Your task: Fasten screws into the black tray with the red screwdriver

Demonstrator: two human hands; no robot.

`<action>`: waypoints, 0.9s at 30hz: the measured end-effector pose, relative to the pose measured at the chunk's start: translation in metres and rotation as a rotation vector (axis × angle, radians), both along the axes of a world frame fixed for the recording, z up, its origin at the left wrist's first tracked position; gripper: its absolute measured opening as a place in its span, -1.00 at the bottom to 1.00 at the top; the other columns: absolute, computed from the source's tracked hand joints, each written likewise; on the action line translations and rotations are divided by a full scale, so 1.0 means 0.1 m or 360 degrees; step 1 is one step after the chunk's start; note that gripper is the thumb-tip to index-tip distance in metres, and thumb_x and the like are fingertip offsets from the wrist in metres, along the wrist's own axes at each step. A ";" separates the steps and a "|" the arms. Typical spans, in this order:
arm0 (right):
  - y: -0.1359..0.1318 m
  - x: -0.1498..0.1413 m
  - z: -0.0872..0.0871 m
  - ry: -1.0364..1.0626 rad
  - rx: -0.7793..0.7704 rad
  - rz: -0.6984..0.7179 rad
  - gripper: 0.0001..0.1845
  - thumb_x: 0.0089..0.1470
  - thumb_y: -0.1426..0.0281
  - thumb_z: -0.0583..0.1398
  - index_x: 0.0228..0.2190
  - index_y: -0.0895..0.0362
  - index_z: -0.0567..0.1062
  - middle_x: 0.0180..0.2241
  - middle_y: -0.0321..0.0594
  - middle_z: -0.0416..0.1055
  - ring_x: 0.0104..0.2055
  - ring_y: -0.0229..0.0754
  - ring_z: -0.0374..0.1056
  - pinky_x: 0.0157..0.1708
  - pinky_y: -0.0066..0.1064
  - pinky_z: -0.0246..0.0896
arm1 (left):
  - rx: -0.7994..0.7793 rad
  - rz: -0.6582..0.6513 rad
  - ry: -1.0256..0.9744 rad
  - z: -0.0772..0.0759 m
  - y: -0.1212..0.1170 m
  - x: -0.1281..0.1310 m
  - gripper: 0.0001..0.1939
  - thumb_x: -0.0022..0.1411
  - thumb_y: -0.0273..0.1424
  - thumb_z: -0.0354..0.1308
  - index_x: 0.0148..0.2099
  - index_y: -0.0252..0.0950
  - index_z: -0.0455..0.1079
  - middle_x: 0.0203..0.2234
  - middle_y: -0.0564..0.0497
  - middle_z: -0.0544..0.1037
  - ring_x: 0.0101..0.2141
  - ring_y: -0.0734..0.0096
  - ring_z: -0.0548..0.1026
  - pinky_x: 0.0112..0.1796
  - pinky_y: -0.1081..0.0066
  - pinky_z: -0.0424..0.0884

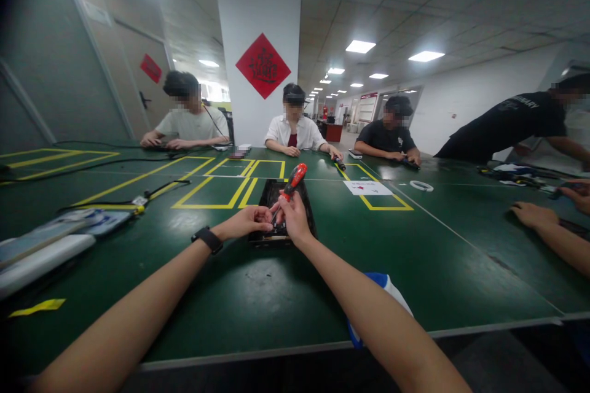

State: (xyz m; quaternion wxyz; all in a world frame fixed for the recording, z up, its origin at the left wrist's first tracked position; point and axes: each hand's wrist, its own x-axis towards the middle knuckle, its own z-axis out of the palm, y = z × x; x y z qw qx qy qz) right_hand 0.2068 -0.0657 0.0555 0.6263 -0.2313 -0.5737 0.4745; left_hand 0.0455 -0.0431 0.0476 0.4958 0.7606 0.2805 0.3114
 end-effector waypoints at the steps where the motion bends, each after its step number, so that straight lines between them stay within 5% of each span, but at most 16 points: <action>1: 0.00 0.00 0.00 0.0004 -0.0008 0.0003 -0.71 0.02 0.24 0.07 -0.21 0.08 0.23 -0.56 -0.38 0.37 -0.72 -0.43 0.15 -0.71 -0.59 0.07 | -0.0007 -0.0023 -0.0002 0.00 0.00 0.00 -0.72 -0.08 -0.33 0.25 -0.39 -0.40 0.27 -0.54 0.09 0.41 -0.52 0.60 0.37 -0.42 0.52 0.29; 9: -0.01 0.01 -0.01 -0.0027 -0.0058 0.0080 -0.71 0.04 0.20 0.02 -0.22 0.09 0.25 -0.57 -0.38 0.36 -0.72 -0.42 0.17 -0.70 -0.58 0.12 | -0.0064 -0.0233 0.0023 0.03 0.00 -0.04 -0.71 0.06 -0.29 0.14 -0.26 -0.44 0.35 -0.44 -0.06 0.49 -0.42 0.48 0.43 -0.29 0.41 0.31; 27: -0.03 0.00 0.01 0.0050 -0.0022 0.0015 -0.64 0.09 0.15 -0.08 -0.20 0.10 0.27 -0.58 -0.34 0.36 -0.71 -0.40 0.17 -0.69 -0.56 0.11 | -0.0038 -0.0090 0.0045 0.04 -0.02 -0.01 -0.74 -0.08 -0.32 0.25 -0.42 -0.40 0.30 -0.54 0.09 0.42 -0.50 0.58 0.36 -0.40 0.51 0.28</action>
